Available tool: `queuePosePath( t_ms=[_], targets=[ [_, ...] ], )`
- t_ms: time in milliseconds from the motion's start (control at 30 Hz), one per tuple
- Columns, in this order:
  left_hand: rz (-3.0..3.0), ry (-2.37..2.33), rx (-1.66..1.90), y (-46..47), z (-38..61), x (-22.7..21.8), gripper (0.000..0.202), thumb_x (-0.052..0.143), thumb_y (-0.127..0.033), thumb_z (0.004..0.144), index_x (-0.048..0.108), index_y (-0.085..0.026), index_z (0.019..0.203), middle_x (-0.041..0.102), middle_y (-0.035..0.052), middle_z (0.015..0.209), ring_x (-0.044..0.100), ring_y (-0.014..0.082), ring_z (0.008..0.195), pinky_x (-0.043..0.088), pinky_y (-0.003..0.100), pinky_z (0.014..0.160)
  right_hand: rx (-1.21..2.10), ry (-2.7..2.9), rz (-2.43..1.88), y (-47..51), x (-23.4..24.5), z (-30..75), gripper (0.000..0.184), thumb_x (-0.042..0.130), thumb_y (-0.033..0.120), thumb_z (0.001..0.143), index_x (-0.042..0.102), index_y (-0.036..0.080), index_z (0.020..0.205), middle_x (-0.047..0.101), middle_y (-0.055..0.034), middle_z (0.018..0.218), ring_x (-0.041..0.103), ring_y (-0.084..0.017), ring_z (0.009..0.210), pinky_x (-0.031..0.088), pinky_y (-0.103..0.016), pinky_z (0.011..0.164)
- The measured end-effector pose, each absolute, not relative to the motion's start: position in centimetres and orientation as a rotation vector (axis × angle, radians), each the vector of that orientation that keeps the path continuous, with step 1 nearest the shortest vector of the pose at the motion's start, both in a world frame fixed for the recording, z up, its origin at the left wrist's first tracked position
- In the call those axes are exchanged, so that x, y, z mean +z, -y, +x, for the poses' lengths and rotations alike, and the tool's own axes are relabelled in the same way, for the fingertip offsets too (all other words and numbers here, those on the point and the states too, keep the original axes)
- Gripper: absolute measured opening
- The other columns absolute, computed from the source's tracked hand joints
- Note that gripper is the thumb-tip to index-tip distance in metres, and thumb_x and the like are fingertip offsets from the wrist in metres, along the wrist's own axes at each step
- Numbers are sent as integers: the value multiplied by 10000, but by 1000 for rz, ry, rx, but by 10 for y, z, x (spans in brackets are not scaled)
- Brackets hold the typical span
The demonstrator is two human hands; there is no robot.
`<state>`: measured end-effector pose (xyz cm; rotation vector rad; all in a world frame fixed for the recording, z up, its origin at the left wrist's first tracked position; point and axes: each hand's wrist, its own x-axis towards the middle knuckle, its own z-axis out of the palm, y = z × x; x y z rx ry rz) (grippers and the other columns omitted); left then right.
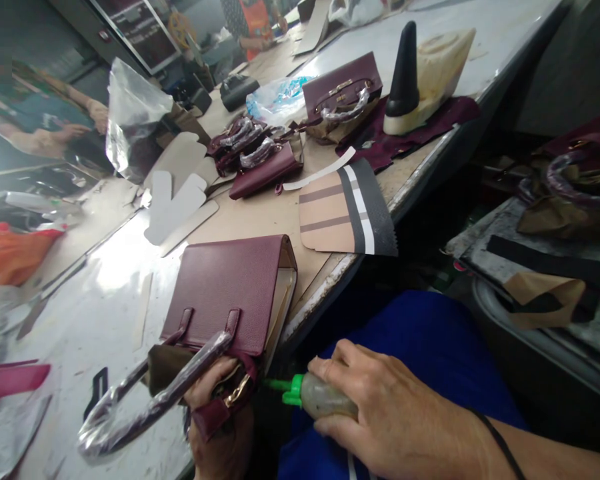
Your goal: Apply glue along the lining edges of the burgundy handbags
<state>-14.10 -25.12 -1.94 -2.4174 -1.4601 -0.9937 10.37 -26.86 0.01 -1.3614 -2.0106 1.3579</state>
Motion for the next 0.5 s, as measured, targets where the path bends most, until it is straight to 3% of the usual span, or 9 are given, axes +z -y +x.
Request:
queuePosePath(
  t_ms=[233,500],
  targets=[
    [-2436,1452,-961,250,-136,-18,226,513,-74,781,522,-171,985,552,41,864,541,186,825,422,322,760,1358,1980,-1387,271,-2,104,353,678,280,800,595,255,1142,562,-35,939,573,-210,862,487,-360,793],
    [-2373,1574,-887,253,-159,-35,247,515,-218,807,530,-189,1052,594,76,932,580,222,876,478,331,720,1442,1827,-1413,265,-21,110,330,711,237,735,647,276,1056,611,9,926,613,-157,847,497,-237,797]
  ],
)
